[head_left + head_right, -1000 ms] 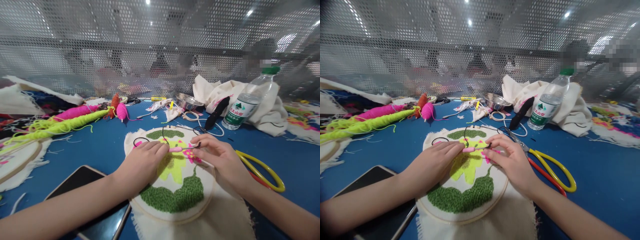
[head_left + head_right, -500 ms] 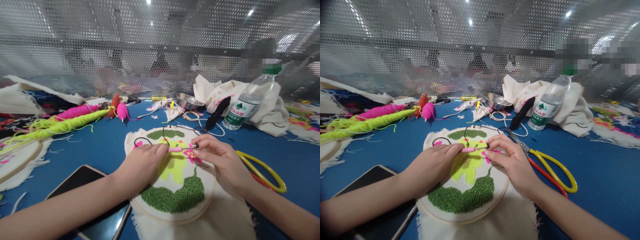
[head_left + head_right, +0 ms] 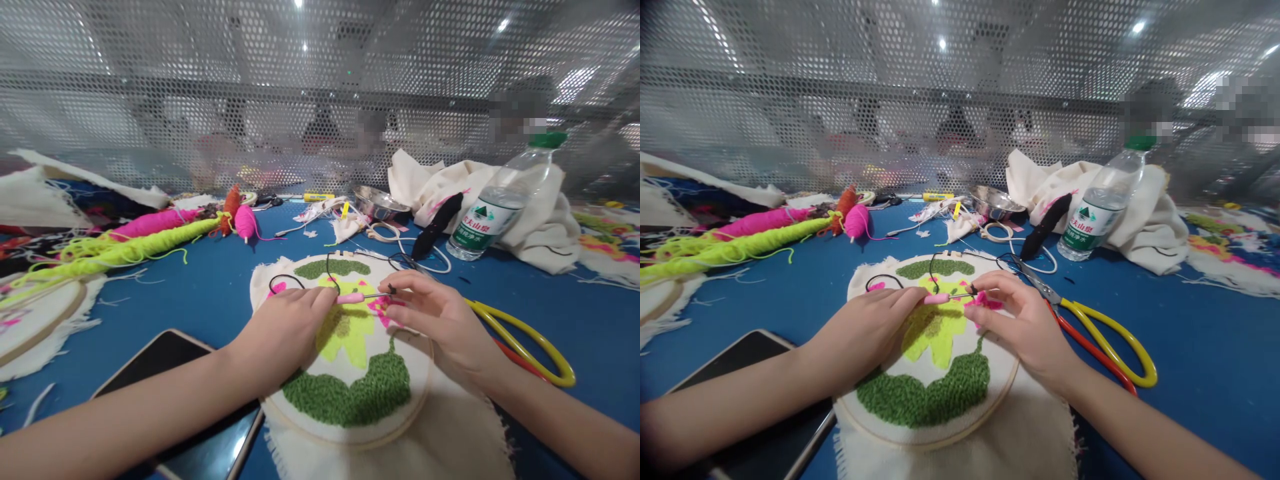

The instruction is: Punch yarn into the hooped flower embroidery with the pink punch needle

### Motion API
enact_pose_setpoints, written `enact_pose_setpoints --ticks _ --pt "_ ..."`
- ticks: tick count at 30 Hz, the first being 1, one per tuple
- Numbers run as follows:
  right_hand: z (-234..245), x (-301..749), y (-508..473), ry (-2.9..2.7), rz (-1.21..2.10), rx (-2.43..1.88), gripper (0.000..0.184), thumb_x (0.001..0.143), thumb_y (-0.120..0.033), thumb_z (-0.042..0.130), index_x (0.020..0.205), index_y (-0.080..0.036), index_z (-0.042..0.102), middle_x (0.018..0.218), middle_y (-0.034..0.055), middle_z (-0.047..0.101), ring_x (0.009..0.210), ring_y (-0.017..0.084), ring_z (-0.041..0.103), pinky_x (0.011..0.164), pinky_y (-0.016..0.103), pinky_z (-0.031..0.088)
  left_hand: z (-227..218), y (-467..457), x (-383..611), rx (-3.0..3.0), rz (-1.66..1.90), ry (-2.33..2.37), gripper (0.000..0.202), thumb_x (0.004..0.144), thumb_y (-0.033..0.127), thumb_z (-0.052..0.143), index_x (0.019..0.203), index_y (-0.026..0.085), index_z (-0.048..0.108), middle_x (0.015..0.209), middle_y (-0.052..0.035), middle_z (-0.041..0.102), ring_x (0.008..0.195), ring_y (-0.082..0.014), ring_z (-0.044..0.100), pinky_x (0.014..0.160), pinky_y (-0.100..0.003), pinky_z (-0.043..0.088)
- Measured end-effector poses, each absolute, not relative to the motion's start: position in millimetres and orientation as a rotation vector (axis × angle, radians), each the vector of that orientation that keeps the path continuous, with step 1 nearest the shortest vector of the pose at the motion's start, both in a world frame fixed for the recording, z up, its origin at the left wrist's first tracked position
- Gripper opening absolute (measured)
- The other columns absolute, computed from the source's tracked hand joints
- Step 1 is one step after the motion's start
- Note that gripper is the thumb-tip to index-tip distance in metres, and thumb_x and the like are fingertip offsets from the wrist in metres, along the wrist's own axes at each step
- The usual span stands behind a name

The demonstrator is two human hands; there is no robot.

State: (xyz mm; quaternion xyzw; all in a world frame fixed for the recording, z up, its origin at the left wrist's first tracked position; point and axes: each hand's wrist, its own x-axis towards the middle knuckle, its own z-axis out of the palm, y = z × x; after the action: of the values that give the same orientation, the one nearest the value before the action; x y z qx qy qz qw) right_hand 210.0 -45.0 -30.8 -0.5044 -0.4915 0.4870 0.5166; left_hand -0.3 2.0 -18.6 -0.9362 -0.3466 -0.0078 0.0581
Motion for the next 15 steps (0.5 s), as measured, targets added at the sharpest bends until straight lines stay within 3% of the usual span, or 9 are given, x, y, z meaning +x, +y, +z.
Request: enact_pose_setpoints --ticks 6,12,15 --pt "-34.4 211.4 -42.8 -1.167 1.055 -1.198 0.017 0.062 -0.031 0.079 0.066 -0.020 0.066 0.094 0.0044 0.057 0.083 0.017 0.059 0.060 0.026 0.057 -21.0 4.0 -0.5 -2.843 -0.038 -1.033 0.025 0.080 0.005 0.040 0.100 0.017 0.049 0.089 -0.0056 0.066 0.077 -0.0193 0.062 0.065 -0.029 0.048" --pt "-35.2 211.0 -43.9 -1.146 1.022 -1.275 0.019 0.063 -0.035 0.078 0.065 -0.020 0.066 0.092 0.0044 0.059 0.079 0.016 0.059 0.060 0.025 0.056 -23.1 4.4 -1.6 -2.884 -0.101 -1.007 0.025 0.081 0.005 0.042 0.101 0.017 0.050 0.091 -0.0056 0.066 0.077 -0.0207 0.063 0.065 -0.032 0.049" --pt "-35.2 211.7 -43.0 -1.208 0.956 -1.282 0.016 0.067 -0.034 0.075 0.067 -0.021 0.067 0.089 0.0038 0.060 0.079 0.016 0.060 0.062 0.025 0.054 -24.6 4.6 -2.7 -2.918 -0.184 -0.964 0.022 0.083 0.007 0.043 0.102 0.016 0.051 0.100 -0.0078 0.065 0.088 -0.0210 0.062 0.074 -0.032 0.050"
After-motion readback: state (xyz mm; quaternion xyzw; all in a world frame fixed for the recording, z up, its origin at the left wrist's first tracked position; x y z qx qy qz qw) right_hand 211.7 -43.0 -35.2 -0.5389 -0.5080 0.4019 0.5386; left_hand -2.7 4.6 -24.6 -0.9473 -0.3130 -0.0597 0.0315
